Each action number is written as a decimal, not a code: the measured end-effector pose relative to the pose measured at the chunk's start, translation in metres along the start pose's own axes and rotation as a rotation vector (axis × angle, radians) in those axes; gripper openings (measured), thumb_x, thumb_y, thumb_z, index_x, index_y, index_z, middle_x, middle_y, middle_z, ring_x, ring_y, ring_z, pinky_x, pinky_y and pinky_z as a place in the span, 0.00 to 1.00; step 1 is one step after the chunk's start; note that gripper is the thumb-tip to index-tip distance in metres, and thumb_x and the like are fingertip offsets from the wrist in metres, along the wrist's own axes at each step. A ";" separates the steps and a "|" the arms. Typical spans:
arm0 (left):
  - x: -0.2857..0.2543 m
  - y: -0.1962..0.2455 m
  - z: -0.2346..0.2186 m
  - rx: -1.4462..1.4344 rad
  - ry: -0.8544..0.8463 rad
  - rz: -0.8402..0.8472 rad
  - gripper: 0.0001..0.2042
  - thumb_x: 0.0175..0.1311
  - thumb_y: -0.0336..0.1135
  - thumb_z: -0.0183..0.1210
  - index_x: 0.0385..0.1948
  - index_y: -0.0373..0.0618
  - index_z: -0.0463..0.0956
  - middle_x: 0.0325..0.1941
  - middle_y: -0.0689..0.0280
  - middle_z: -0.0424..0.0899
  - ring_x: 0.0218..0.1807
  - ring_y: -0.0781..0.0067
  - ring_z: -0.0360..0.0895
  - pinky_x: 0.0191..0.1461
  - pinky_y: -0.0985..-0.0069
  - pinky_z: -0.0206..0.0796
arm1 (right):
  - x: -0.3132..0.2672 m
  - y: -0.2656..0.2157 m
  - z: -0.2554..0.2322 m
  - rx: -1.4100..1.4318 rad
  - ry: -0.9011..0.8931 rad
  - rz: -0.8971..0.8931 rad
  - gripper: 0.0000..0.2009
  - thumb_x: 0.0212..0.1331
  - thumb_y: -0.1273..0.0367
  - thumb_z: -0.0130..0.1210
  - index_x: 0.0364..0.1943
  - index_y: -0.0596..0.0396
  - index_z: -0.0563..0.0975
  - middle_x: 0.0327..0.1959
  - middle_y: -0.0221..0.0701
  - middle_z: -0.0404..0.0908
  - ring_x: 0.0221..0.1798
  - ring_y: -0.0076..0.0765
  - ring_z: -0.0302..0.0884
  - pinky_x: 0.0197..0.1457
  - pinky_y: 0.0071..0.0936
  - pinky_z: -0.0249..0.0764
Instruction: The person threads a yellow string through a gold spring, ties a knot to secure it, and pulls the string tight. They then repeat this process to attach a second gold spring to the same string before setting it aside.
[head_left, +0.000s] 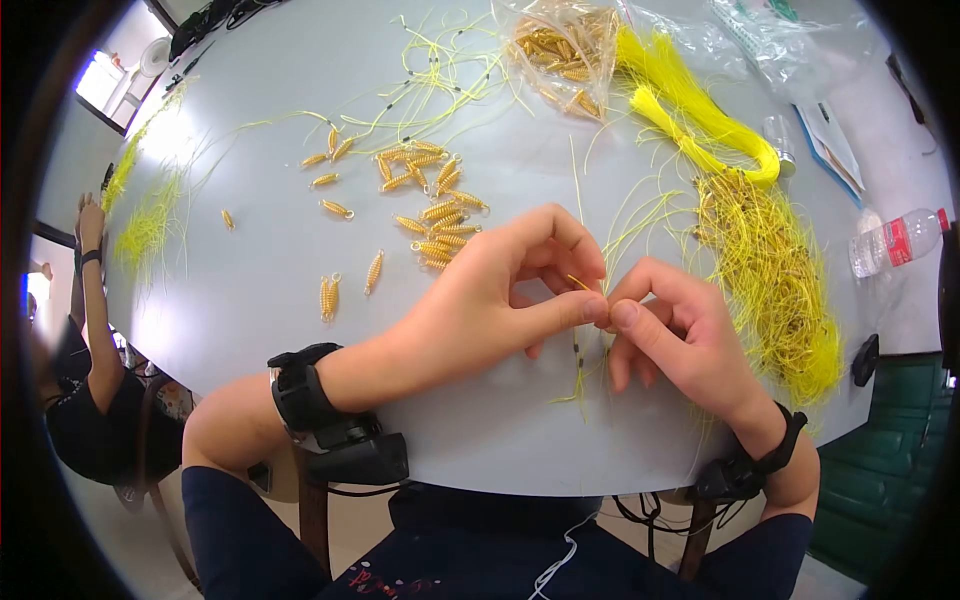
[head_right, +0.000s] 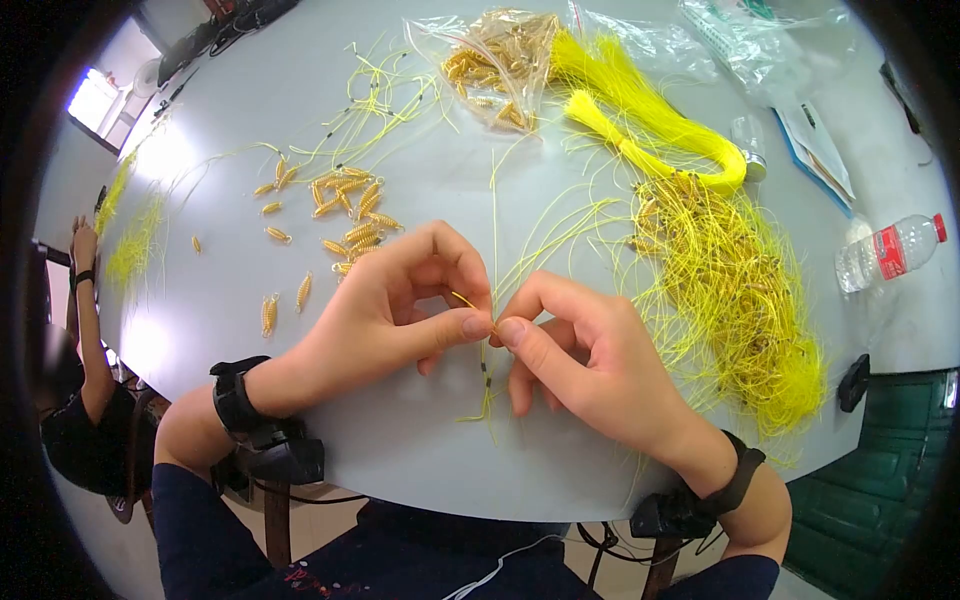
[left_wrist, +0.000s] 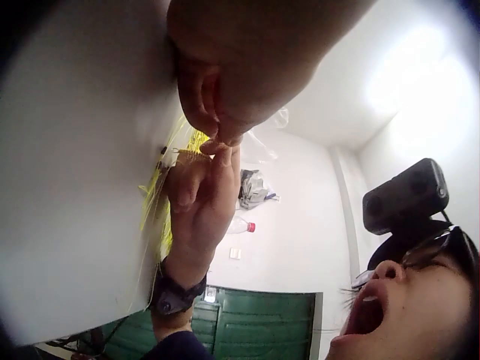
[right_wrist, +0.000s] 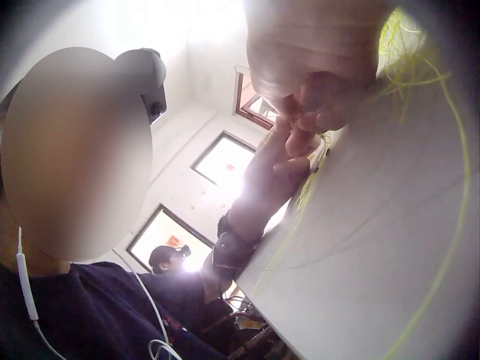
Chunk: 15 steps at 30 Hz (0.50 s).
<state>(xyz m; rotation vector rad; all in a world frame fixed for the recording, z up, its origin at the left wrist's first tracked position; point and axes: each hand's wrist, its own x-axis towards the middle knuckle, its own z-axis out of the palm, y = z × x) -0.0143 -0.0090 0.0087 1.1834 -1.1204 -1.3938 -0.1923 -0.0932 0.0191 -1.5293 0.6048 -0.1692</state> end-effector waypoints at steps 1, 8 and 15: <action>0.000 0.000 0.000 -0.019 0.009 0.009 0.10 0.57 0.29 0.57 0.38 0.42 0.66 0.34 0.69 0.73 0.39 0.84 0.72 0.23 0.89 0.63 | 0.000 0.000 0.000 0.001 0.000 0.001 0.07 0.61 0.67 0.46 0.31 0.55 0.70 0.14 0.26 0.74 0.15 0.12 0.64 0.19 0.11 0.57; 0.000 0.000 -0.001 0.003 -0.061 -0.066 0.13 0.57 0.28 0.57 0.42 0.42 0.65 0.34 0.70 0.72 0.40 0.85 0.71 0.27 0.90 0.64 | -0.001 0.001 0.002 0.059 0.034 -0.040 0.07 0.63 0.67 0.43 0.32 0.55 0.67 0.14 0.26 0.72 0.15 0.13 0.65 0.18 0.10 0.55; -0.001 0.002 -0.002 0.164 -0.111 0.001 0.06 0.57 0.27 0.55 0.35 0.41 0.70 0.34 0.70 0.73 0.38 0.85 0.70 0.35 0.88 0.64 | 0.001 0.004 -0.002 0.069 0.097 -0.098 0.07 0.64 0.67 0.42 0.33 0.56 0.66 0.16 0.26 0.71 0.16 0.14 0.66 0.19 0.10 0.56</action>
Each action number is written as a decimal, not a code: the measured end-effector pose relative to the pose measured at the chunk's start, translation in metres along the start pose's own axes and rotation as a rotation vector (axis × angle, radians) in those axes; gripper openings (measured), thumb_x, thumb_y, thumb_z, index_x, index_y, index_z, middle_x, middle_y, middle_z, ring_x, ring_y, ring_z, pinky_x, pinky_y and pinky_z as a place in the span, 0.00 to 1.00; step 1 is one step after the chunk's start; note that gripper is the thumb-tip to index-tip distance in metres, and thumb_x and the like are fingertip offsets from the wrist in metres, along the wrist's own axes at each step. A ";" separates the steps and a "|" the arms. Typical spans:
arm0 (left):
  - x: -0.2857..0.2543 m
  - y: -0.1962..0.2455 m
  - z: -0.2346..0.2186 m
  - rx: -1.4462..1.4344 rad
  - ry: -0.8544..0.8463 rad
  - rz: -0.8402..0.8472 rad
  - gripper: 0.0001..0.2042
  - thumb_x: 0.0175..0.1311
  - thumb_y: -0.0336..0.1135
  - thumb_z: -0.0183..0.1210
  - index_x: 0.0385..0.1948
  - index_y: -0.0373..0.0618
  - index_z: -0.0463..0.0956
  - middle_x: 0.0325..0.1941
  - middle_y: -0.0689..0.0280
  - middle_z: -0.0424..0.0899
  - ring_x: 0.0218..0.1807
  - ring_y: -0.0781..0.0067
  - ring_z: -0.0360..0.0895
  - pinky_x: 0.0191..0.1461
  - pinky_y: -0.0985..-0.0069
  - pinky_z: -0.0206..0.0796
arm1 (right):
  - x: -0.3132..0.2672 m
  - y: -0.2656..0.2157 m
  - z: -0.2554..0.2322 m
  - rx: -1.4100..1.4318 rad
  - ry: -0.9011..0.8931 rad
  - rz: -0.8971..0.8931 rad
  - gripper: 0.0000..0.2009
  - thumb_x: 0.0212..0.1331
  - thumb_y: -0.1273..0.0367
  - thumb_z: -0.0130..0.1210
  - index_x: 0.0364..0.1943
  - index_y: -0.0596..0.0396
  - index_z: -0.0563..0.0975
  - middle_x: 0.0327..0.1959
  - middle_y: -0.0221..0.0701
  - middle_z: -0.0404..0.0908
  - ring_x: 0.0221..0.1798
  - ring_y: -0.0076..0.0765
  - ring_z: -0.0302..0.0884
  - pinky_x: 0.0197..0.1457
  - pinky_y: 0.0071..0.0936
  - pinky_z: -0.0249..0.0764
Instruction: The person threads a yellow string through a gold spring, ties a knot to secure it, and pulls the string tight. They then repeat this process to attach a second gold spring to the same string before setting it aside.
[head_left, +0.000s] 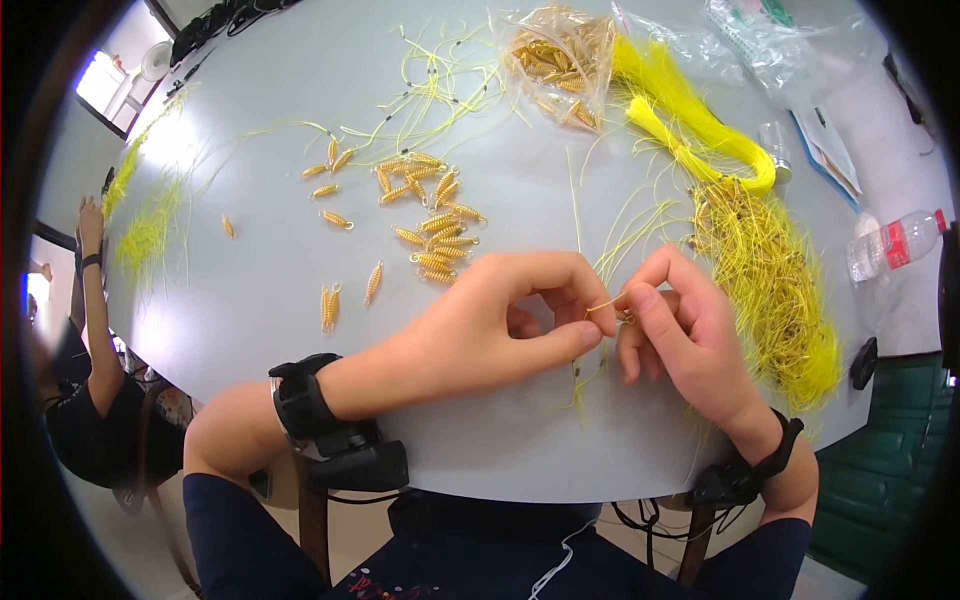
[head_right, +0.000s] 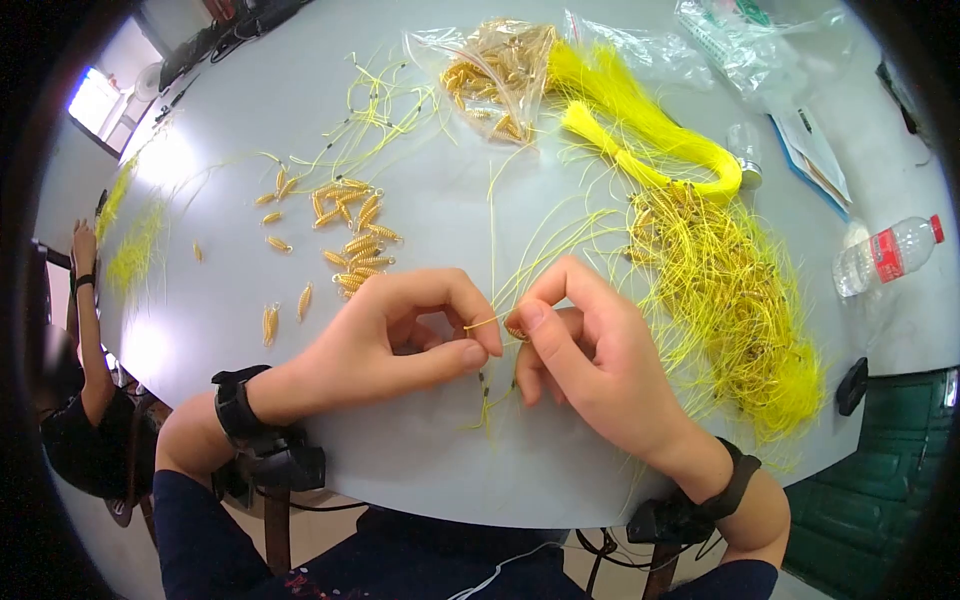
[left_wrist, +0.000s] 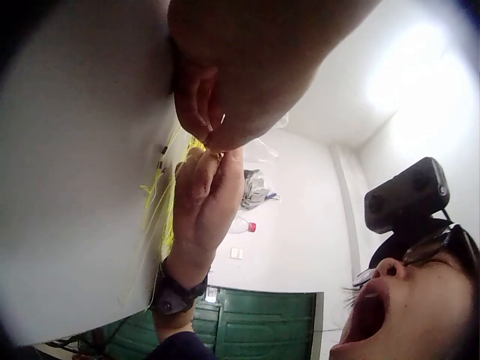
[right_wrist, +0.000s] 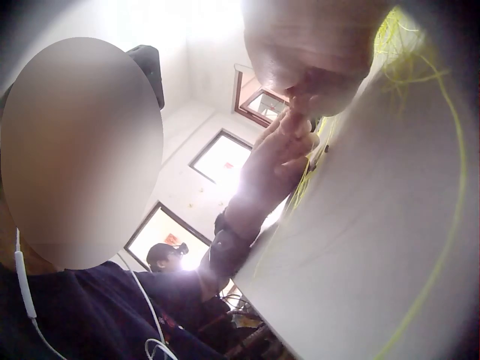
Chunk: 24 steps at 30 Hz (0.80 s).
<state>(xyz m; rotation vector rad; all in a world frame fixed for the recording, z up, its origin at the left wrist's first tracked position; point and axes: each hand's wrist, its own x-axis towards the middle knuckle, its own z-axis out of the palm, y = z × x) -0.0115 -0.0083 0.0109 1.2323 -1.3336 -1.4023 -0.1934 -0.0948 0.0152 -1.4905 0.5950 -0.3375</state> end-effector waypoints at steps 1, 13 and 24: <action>0.000 0.002 0.000 0.030 -0.021 0.012 0.05 0.57 0.28 0.55 0.34 0.41 0.71 0.34 0.69 0.72 0.39 0.84 0.70 0.39 0.85 0.64 | 0.000 0.000 0.000 -0.003 0.004 -0.003 0.07 0.64 0.67 0.42 0.33 0.56 0.66 0.16 0.26 0.71 0.16 0.14 0.66 0.19 0.10 0.56; 0.002 -0.009 -0.004 -0.705 0.159 0.134 0.09 0.56 0.36 0.52 0.36 0.47 0.65 0.36 0.68 0.70 0.43 0.77 0.65 0.48 0.79 0.57 | -0.003 -0.003 0.006 0.025 -0.022 -0.081 0.05 0.58 0.73 0.48 0.34 0.58 0.67 0.22 0.27 0.72 0.22 0.17 0.69 0.26 0.15 0.64; 0.001 -0.007 0.004 -0.256 0.060 0.295 0.19 0.52 0.22 0.58 0.48 0.40 0.67 0.44 0.64 0.73 0.49 0.76 0.71 0.51 0.74 0.66 | -0.004 0.002 0.003 -0.293 0.026 -0.370 0.04 0.51 0.76 0.55 0.30 0.58 0.73 0.23 0.28 0.73 0.20 0.15 0.69 0.23 0.13 0.62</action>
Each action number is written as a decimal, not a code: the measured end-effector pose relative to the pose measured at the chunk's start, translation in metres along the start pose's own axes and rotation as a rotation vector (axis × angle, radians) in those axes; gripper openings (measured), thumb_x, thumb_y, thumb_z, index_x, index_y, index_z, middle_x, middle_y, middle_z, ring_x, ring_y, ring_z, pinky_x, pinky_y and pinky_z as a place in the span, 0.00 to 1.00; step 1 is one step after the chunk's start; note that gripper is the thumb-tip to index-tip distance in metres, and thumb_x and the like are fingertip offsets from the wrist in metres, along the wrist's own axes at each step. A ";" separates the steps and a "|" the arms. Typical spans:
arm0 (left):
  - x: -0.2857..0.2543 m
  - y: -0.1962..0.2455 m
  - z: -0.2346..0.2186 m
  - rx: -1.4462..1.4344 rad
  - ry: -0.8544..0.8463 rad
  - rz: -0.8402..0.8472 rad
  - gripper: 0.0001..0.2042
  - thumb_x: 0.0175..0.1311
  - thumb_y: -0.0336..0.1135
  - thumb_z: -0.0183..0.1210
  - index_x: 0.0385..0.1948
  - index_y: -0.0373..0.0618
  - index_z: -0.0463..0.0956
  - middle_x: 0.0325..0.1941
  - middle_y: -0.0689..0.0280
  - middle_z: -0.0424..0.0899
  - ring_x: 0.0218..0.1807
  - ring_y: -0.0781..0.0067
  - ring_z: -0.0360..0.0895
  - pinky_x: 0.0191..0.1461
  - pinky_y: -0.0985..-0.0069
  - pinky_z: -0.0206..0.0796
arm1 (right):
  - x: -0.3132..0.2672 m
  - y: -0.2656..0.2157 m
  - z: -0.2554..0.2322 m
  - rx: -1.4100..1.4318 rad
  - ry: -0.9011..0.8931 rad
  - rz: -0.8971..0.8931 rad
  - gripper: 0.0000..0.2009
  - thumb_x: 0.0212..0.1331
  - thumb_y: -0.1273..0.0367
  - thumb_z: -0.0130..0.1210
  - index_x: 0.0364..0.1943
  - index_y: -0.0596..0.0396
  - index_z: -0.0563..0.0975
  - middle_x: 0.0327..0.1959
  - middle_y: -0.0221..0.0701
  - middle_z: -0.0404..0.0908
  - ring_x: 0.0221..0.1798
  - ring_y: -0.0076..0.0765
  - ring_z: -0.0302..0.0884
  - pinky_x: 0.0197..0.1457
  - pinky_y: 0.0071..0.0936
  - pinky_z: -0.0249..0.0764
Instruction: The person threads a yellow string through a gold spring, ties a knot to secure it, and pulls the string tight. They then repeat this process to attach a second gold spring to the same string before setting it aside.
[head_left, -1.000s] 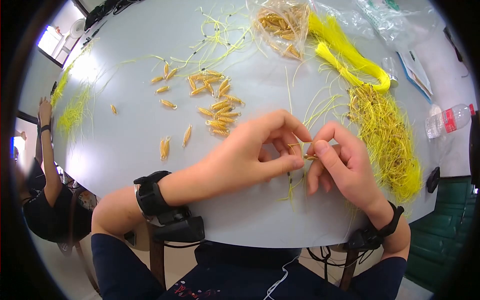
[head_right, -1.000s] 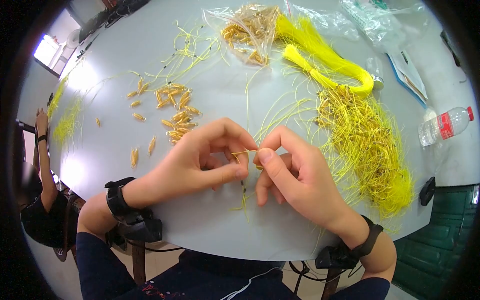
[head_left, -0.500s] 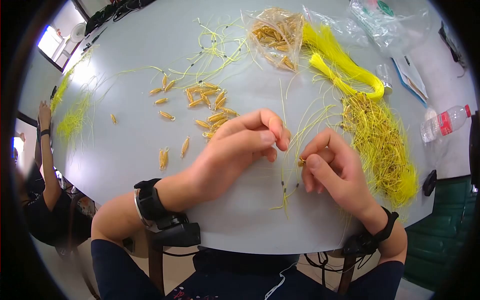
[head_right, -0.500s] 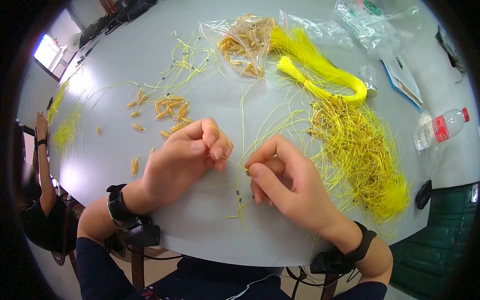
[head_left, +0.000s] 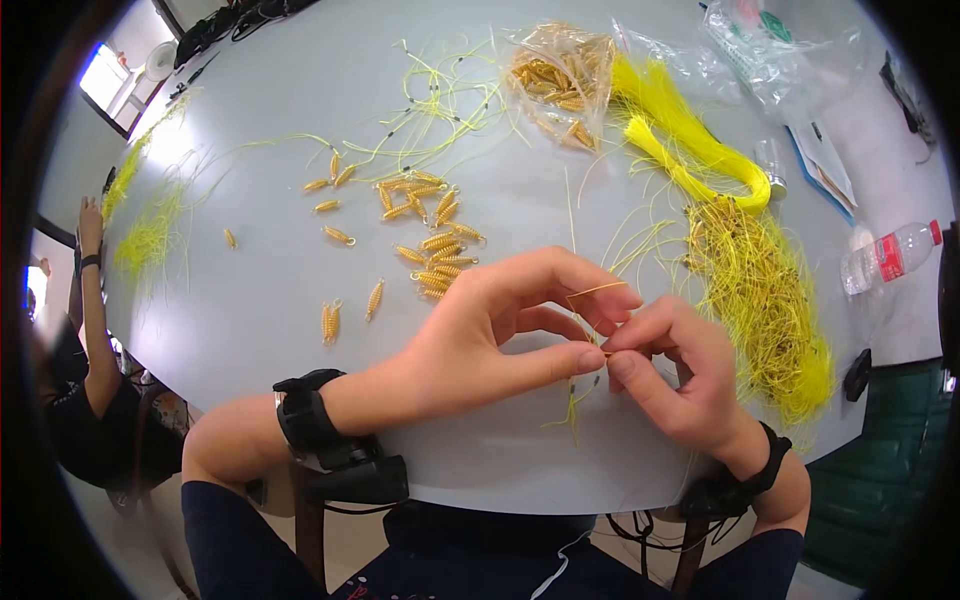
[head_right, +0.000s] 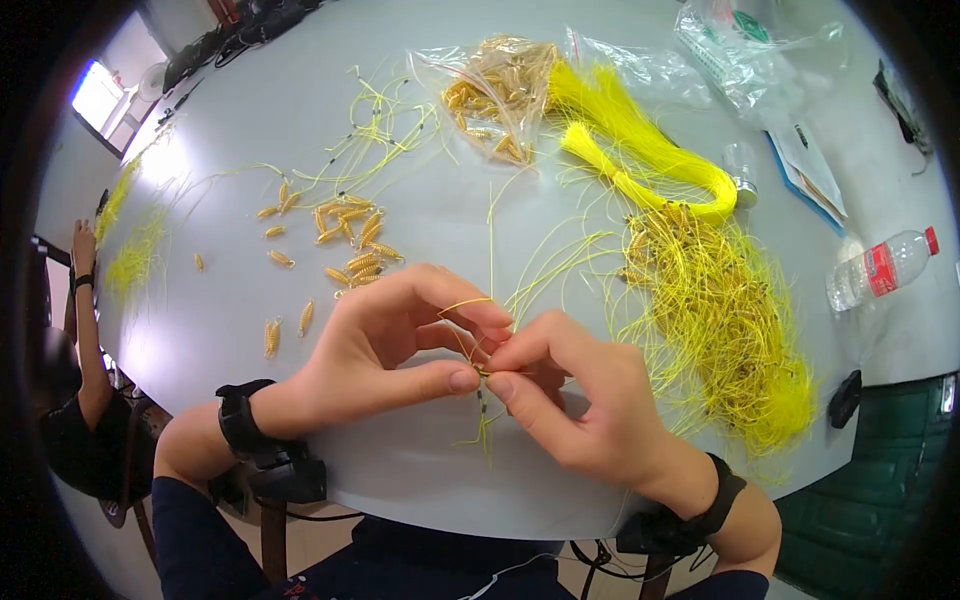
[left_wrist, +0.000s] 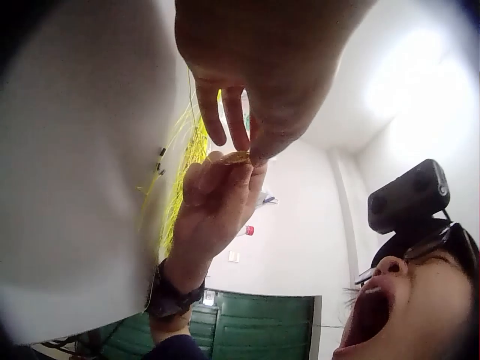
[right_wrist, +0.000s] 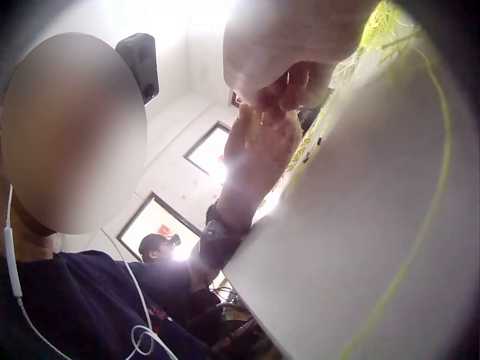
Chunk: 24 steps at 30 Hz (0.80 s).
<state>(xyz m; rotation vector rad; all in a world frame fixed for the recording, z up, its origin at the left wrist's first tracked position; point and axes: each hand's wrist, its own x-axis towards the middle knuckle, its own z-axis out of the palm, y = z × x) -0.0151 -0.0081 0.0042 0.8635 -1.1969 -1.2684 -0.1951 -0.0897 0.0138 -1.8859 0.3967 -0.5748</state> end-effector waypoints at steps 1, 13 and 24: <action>0.000 -0.001 0.000 0.001 -0.002 0.000 0.19 0.52 0.22 0.58 0.48 0.40 0.67 0.44 0.64 0.73 0.49 0.76 0.71 0.51 0.74 0.66 | -0.001 0.000 0.000 -0.001 0.002 -0.001 0.04 0.51 0.76 0.55 0.30 0.58 0.73 0.23 0.28 0.73 0.20 0.15 0.69 0.23 0.13 0.62; -0.002 0.001 0.004 0.045 -0.065 -0.203 0.17 0.52 0.21 0.59 0.44 0.38 0.68 0.41 0.66 0.74 0.44 0.79 0.74 0.46 0.79 0.68 | 0.003 -0.002 -0.001 -0.113 0.133 -0.176 0.05 0.47 0.77 0.59 0.28 0.56 0.75 0.23 0.26 0.75 0.18 0.15 0.65 0.19 0.12 0.58; -0.003 0.002 0.004 -0.078 -0.145 -0.269 0.13 0.52 0.23 0.60 0.38 0.39 0.69 0.36 0.67 0.75 0.40 0.82 0.73 0.46 0.80 0.67 | 0.002 -0.003 -0.003 -0.142 0.168 -0.146 0.05 0.47 0.76 0.60 0.27 0.55 0.76 0.22 0.24 0.74 0.17 0.12 0.62 0.17 0.12 0.54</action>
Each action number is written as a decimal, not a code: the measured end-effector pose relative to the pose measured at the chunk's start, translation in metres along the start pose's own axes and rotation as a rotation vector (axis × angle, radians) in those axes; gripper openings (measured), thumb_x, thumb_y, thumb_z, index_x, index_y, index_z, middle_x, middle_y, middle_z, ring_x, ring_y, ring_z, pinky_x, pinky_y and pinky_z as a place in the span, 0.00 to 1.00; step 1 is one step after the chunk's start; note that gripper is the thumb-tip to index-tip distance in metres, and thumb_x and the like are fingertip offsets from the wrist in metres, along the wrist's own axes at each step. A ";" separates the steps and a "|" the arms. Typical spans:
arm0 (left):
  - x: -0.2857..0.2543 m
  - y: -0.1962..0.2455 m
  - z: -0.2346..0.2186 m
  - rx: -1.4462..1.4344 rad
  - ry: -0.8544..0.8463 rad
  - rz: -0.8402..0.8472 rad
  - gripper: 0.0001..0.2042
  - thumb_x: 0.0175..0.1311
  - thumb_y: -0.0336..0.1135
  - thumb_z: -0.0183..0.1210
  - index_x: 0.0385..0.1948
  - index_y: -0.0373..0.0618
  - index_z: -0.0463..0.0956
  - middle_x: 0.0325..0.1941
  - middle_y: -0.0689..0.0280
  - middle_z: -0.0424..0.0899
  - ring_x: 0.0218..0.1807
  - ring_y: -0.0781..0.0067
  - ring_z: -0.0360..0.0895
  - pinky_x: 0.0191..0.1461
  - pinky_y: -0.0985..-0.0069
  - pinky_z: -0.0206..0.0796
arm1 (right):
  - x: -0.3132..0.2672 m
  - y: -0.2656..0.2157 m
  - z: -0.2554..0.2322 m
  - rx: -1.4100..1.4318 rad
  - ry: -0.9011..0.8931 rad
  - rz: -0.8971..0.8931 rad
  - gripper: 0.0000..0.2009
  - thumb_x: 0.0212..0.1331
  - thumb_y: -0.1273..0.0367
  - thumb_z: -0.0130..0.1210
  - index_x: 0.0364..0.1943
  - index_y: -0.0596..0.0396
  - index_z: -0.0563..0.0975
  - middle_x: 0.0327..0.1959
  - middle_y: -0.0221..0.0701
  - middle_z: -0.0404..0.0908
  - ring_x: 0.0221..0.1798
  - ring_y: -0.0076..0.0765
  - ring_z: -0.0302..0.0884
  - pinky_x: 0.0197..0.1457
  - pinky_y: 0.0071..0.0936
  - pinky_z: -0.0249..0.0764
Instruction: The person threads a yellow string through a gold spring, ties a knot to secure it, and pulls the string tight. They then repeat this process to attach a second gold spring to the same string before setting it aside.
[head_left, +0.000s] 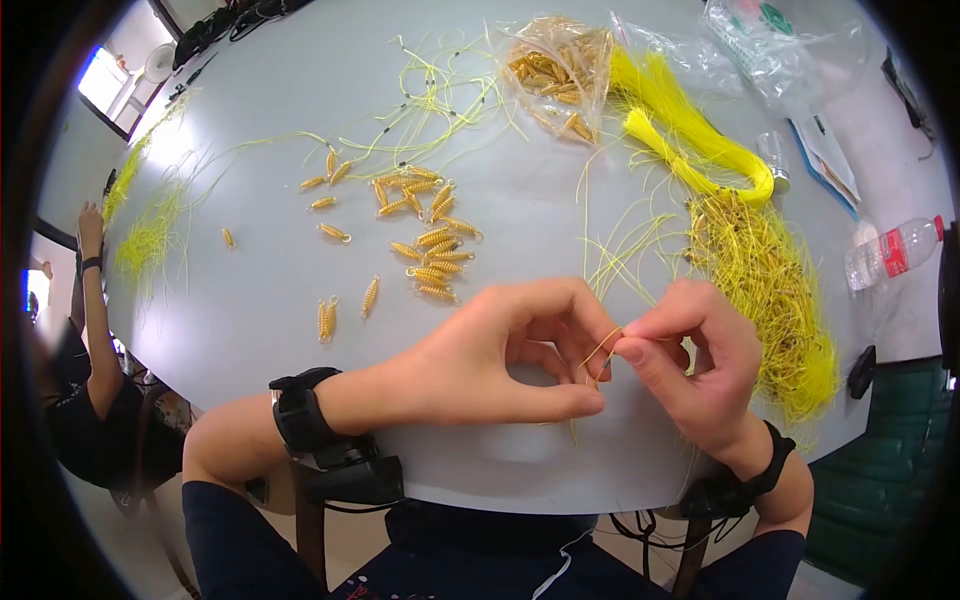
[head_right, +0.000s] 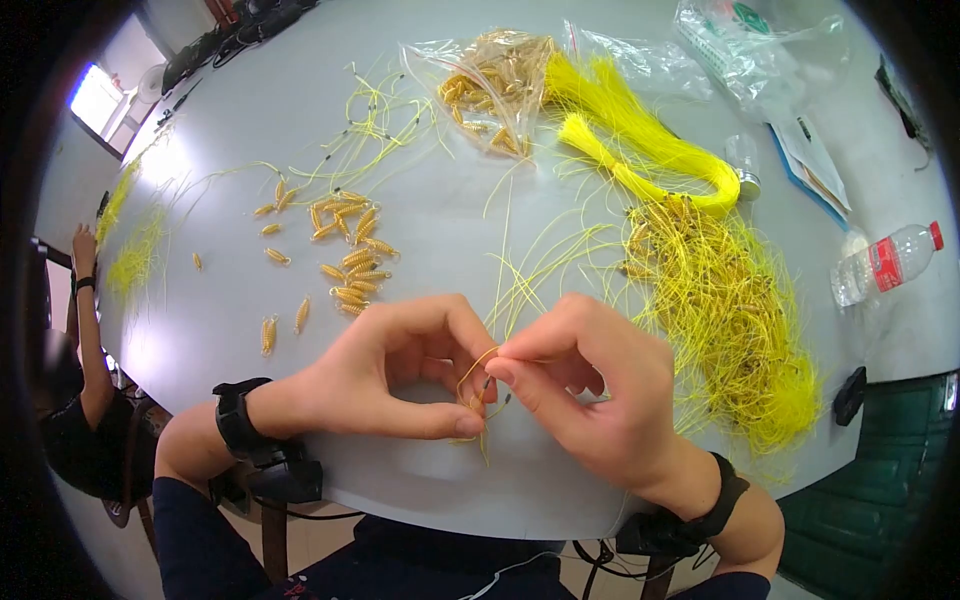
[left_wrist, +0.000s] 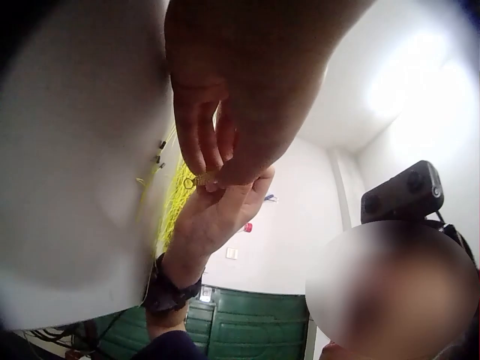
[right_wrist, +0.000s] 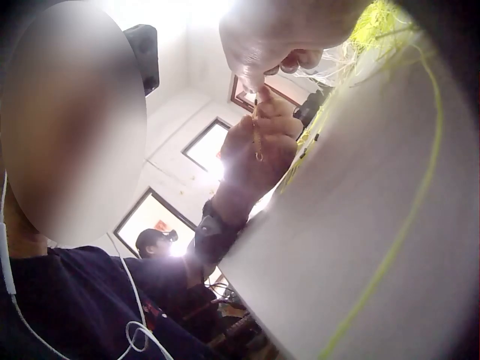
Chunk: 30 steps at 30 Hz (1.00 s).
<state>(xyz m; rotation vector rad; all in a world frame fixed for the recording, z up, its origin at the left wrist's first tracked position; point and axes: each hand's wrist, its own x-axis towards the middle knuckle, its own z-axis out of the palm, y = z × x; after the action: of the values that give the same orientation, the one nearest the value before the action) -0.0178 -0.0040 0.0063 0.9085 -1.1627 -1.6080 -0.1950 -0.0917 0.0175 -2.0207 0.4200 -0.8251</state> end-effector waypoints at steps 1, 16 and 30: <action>0.000 0.000 0.000 0.000 0.001 -0.001 0.13 0.52 0.23 0.60 0.38 0.39 0.69 0.36 0.67 0.75 0.40 0.82 0.73 0.46 0.80 0.67 | 0.000 0.000 0.001 0.002 -0.001 0.000 0.05 0.47 0.76 0.60 0.27 0.55 0.76 0.22 0.24 0.74 0.17 0.12 0.62 0.17 0.12 0.54; -0.002 0.011 0.001 0.111 0.130 -0.074 0.09 0.54 0.28 0.60 0.36 0.39 0.74 0.29 0.69 0.78 0.33 0.85 0.74 0.37 0.85 0.65 | -0.002 0.003 0.002 0.049 0.074 0.020 0.05 0.49 0.74 0.59 0.27 0.55 0.74 0.21 0.22 0.73 0.17 0.09 0.58 0.18 0.10 0.52; 0.000 -0.001 -0.013 -0.023 0.043 0.095 0.06 0.56 0.24 0.53 0.20 0.43 0.72 0.28 0.69 0.72 0.30 0.81 0.70 0.36 0.85 0.62 | 0.004 -0.007 0.003 0.278 -0.053 0.377 0.09 0.56 0.75 0.51 0.41 0.56 0.75 0.30 0.22 0.75 0.19 0.07 0.58 0.20 0.08 0.52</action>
<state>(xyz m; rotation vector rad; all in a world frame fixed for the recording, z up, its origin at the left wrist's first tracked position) -0.0062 -0.0079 0.0011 0.8563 -1.1386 -1.5152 -0.1900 -0.0881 0.0236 -1.6353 0.5988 -0.5599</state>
